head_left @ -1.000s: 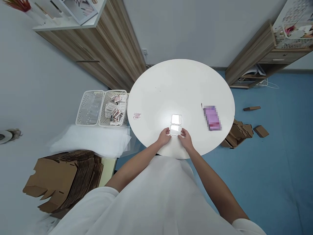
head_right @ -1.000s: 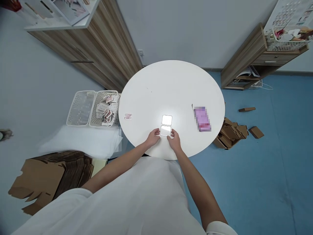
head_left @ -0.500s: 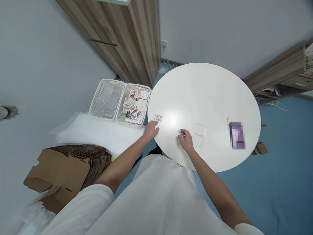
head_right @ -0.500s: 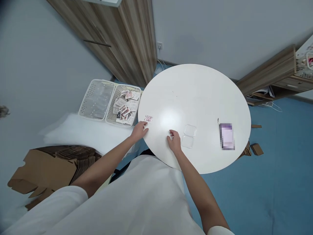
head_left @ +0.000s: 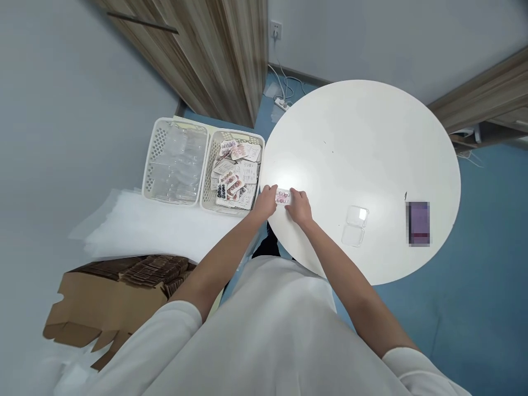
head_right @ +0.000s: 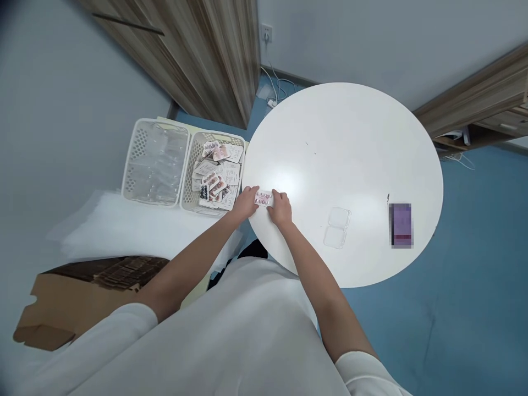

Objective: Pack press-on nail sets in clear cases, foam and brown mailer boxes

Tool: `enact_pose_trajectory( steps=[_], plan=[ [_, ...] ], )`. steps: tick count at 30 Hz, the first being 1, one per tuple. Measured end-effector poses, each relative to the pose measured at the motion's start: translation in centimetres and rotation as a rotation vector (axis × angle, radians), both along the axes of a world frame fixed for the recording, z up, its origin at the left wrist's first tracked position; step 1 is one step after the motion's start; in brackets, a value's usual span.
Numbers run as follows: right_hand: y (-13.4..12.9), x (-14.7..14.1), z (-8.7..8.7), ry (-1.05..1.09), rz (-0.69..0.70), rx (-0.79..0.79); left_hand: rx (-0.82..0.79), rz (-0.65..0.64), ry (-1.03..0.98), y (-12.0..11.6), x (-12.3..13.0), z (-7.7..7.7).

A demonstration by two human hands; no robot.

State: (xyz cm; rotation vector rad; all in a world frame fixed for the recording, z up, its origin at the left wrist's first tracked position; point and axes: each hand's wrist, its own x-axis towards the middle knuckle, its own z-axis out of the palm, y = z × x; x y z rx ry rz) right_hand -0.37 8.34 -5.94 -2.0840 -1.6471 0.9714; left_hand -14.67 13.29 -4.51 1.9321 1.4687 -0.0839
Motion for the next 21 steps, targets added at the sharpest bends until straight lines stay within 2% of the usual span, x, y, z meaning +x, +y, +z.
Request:
enact_pose_trajectory(
  steps=[6, 13, 17, 21],
  plan=[
    [0.1, -0.2, -0.2, -0.035, -0.034, -0.01, 0.053, 0.023, -0.09, -0.4, -0.4, -0.4],
    [-0.6, 0.0, 0.1, 0.087, -0.011, 0.014, 0.11, 0.057, -0.106, -2.0, -0.2, 0.4],
    [-1.6, 1.3, 0.4, 0.195, -0.003, 0.04, 0.083, 0.057, -0.163, -3.1, 0.2, 0.9],
    [-3.7, 3.8, 1.5, 0.252, 0.044, 0.073, 0.104, 0.01, -0.213, -4.8, 1.5, 1.4]
  ],
)
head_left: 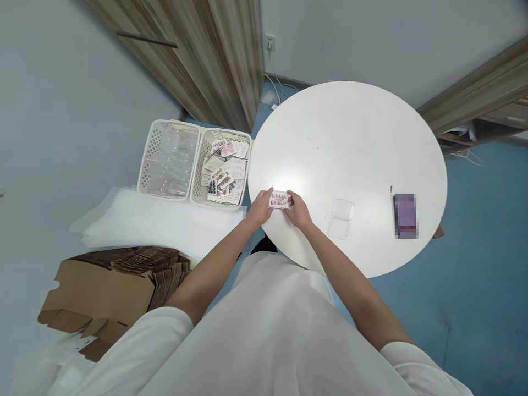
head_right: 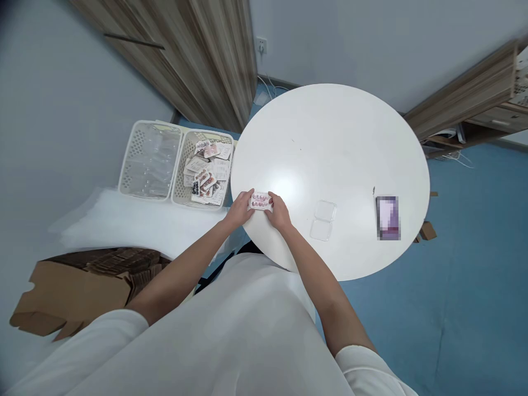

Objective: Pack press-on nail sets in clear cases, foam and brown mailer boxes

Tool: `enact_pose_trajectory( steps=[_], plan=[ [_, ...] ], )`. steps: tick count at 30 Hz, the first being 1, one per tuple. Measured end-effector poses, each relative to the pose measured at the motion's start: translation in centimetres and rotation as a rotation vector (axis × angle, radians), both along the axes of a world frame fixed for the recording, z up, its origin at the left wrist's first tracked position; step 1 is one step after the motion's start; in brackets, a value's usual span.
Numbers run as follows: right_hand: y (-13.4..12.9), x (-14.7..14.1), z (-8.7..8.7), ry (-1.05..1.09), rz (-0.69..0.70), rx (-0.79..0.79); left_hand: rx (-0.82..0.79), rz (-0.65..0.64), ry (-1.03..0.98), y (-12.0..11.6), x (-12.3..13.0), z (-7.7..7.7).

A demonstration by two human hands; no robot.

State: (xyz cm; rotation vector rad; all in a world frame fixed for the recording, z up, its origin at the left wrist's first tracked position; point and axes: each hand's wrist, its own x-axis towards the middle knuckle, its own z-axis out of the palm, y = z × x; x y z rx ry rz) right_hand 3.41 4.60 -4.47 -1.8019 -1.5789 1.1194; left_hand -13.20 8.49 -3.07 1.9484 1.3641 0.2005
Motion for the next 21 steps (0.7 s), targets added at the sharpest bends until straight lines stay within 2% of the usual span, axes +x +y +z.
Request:
enact_pose_trajectory(
  steps=[5, 9, 16, 21],
  plan=[
    [-3.9, 4.1, 1.3, 0.009, -0.018, 0.031, 0.053, -0.041, -0.014, -3.1, 3.6, 0.9],
    [-7.5, 7.9, 1.8, 0.013, -0.04, 0.048, 0.039, -0.096, -0.022, -5.6, 7.1, 1.5],
    [-13.1, 14.6, 1.0, -0.023, -0.079, 0.045, -0.033, -0.227, 0.01, -9.0, 13.0, 1.3],
    [-14.4, 17.3, 0.0, -0.077, -0.113, -0.003, -0.067, -0.265, 0.073, -9.7, 16.0, 0.5]
  ],
)
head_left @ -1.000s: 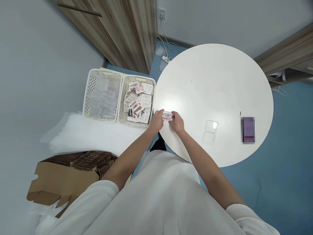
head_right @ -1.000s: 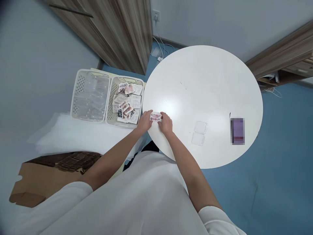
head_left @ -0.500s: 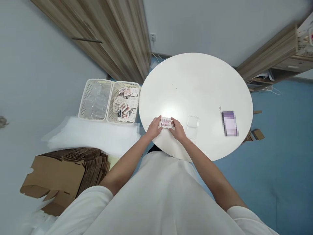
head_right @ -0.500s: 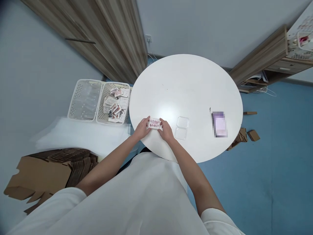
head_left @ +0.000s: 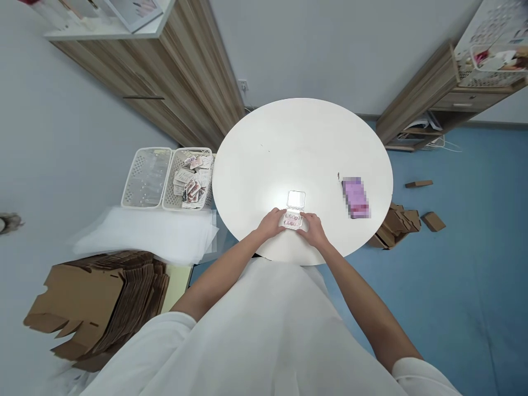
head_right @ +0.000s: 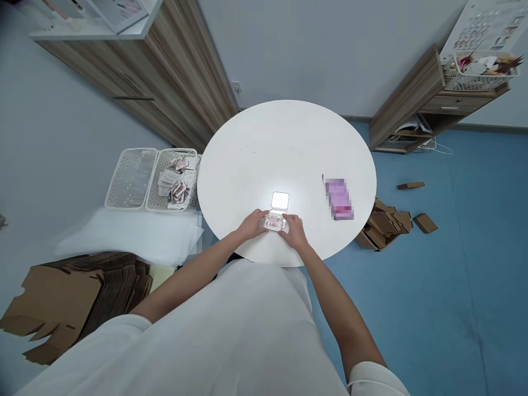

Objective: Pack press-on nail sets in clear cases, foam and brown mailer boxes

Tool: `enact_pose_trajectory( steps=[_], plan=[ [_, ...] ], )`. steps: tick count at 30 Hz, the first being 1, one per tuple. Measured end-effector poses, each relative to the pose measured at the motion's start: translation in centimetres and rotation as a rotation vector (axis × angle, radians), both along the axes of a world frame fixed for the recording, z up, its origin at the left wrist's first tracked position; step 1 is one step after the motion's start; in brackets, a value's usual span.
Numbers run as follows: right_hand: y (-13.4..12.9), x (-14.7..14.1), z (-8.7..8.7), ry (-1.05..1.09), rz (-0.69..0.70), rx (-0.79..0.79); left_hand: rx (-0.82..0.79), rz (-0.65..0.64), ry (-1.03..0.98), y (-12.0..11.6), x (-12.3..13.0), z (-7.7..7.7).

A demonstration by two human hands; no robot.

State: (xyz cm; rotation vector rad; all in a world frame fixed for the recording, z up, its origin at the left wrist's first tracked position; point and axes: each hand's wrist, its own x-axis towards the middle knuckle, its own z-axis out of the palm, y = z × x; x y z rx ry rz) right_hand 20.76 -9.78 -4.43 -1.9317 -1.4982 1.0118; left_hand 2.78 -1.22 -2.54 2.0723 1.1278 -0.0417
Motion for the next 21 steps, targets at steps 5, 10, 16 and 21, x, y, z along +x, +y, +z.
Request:
enact_pose_trajectory(
  steps=[5, 10, 16, 21],
  plan=[
    [0.6, 1.0, -0.9, 0.035, 0.011, -0.027, -0.017, 0.03, 0.063, 0.1, 1.4, -0.5],
    [1.2, 1.4, -1.5, 0.091, 0.022, -0.035, -0.031, 0.054, 0.094, 0.2, 1.9, -0.8],
    [1.4, 1.5, -1.8, 0.061, 0.033, -0.068, -0.031, 0.059, 0.105, 0.2, 2.3, -1.1],
    [1.5, 1.4, -2.0, 0.004, 0.038, -0.075, -0.055, 0.064, 0.101, 0.0, 2.3, -1.4]
  ],
)
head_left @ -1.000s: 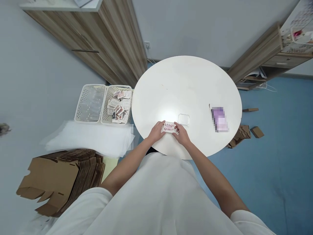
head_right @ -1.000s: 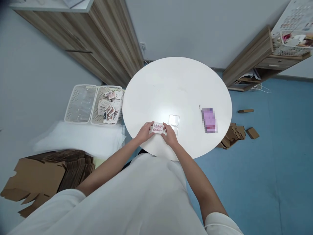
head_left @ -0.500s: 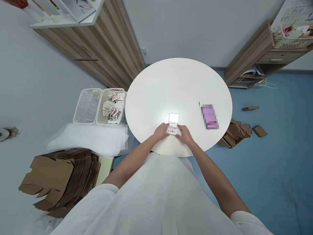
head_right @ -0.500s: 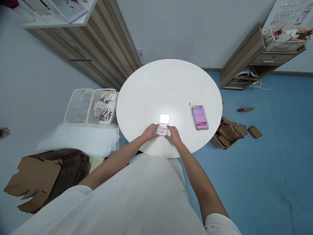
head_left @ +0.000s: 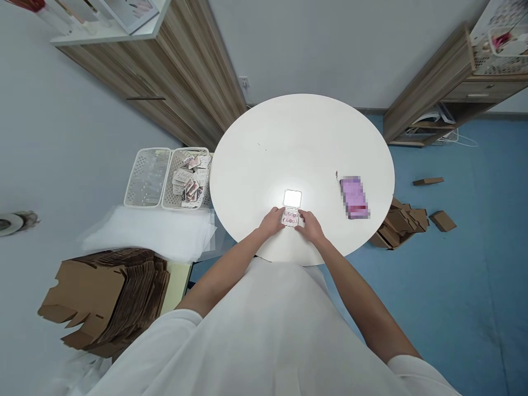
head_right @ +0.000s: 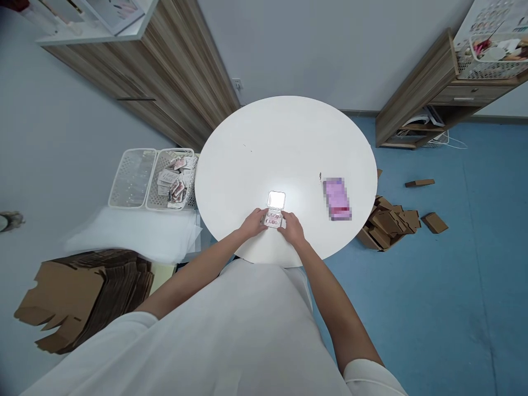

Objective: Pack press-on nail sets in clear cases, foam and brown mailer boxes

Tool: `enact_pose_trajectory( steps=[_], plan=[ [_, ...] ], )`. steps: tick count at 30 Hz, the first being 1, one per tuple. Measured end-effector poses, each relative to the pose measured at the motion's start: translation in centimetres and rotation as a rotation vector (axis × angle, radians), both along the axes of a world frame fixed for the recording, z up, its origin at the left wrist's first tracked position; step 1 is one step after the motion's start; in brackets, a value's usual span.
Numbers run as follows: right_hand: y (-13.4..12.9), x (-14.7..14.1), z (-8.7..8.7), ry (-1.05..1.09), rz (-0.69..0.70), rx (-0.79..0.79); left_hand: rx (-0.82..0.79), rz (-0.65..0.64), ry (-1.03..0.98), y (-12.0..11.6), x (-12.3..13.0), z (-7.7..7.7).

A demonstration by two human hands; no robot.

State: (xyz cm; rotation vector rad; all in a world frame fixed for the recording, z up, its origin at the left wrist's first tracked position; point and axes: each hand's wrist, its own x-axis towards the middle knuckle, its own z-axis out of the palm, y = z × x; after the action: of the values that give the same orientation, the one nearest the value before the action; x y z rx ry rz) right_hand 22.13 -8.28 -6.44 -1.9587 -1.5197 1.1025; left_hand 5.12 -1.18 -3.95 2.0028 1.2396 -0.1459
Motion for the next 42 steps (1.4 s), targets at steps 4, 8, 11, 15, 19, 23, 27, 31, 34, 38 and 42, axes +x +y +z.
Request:
enact_pose_trajectory(
  steps=[4, 8, 11, 15, 19, 23, 27, 31, 34, 38, 42],
  plan=[
    [-0.2, -0.2, 0.1, -0.007, -0.017, -0.016, -0.02, 0.052, -0.051, -0.5, -0.3, -0.2],
    [-0.6, -0.3, 0.5, 0.052, -0.069, -0.049, -0.052, 0.158, -0.143, -1.2, -1.0, -0.5],
    [-0.7, -0.5, 0.7, 0.153, -0.177, -0.085, -0.095, 0.265, -0.181, -1.6, -1.3, -0.7],
    [-0.4, -0.7, 0.7, 0.322, -0.317, -0.141, -0.181, 0.437, -0.253, -1.6, -1.2, -1.0],
    [0.0, -0.8, 0.6, 0.424, -0.404, -0.174, -0.265, 0.513, -0.379, -1.5, -0.9, -1.0],
    [-0.2, -0.8, 0.8, 0.509, -0.444, -0.149, -0.384, 0.582, -0.503, -1.8, -0.9, -0.9],
    [-1.0, -0.8, 1.4, 0.569, -0.455, -0.099, -0.456, 0.717, -0.581, -2.3, -1.2, -0.3],
    [-1.8, -0.8, 2.5, 0.627, -0.456, -0.069, -0.607, 0.716, -0.666, -2.7, -1.8, 0.5],
    [-1.9, -0.3, 3.2, 0.666, -0.455, -0.063, -0.69, 0.71, -0.717, -3.0, -2.1, 1.1],
    [-1.2, 1.0, 3.7, 0.75, -0.525, -0.116, -0.718, 0.704, -0.762, -3.2, -2.1, 1.6],
    [-0.1, 1.9, 4.3, 0.921, -0.527, -0.226, -0.751, 0.693, -0.791, -3.4, -1.6, 2.0]
  ],
)
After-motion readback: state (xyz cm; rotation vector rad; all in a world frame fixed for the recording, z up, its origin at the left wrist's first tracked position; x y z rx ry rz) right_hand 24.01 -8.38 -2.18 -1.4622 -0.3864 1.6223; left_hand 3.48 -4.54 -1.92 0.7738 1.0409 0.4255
